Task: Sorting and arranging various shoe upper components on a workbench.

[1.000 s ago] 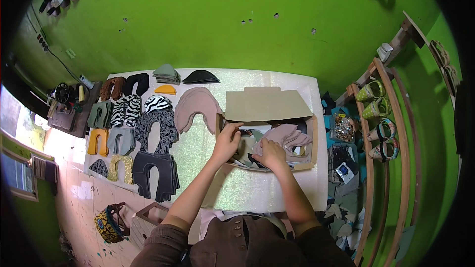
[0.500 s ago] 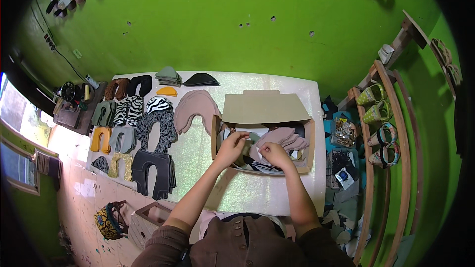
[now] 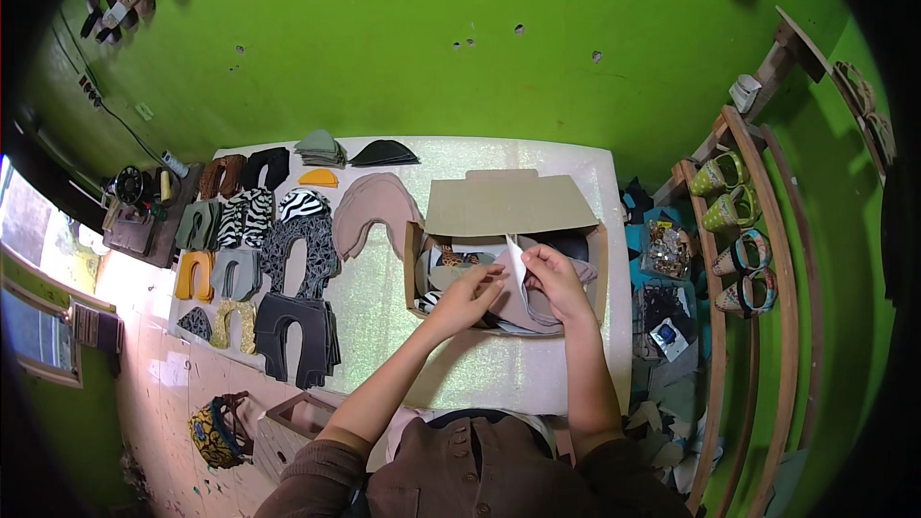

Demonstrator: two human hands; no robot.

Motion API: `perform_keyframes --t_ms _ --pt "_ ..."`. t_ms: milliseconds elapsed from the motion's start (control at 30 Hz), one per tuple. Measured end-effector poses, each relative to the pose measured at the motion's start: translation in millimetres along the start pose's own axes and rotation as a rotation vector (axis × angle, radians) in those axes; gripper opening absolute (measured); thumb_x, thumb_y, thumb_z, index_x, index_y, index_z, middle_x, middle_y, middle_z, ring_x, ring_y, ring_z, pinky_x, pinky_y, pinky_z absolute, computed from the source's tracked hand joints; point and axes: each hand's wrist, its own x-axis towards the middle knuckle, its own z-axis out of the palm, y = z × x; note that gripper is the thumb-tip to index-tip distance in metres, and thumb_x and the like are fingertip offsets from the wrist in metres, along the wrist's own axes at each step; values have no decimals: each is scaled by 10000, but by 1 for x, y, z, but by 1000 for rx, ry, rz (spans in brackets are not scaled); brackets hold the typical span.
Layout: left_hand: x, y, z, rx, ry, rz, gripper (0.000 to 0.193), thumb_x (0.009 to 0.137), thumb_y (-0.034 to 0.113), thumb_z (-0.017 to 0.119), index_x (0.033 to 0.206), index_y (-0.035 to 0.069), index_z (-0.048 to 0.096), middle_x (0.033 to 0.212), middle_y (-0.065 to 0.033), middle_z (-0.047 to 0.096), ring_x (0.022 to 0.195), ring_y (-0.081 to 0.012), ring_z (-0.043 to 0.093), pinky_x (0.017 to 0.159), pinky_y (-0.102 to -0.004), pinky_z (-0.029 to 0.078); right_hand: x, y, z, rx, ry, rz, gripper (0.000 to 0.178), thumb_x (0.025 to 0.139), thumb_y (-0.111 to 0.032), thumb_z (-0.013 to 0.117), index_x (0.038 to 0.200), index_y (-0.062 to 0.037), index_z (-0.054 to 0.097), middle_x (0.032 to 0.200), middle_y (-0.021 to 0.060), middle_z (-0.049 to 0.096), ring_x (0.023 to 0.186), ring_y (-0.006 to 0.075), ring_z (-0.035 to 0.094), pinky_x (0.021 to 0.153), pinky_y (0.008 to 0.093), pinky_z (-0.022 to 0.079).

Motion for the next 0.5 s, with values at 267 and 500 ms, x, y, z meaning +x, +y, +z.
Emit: perform_keyframes --t_ms 267,500 --pt "-7 16 -4 -197 -112 185 663 821 248 564 1333 29 204 1264 -160 368 1134 -219 413 948 -324 324 -6 -16 43 212 60 -146 121 882 -142 488 889 -21 495 814 22 531 714 77 526 663 219 454" --pt "-2 8 -14 -257 105 193 403 845 98 484 1228 18 387 1128 -127 507 1050 -196 485 906 -292 351 -3 -27 60 23 -70 -264 97 875 -86 483 914 1 502 866 35 552 809 75 526 734 220 446"
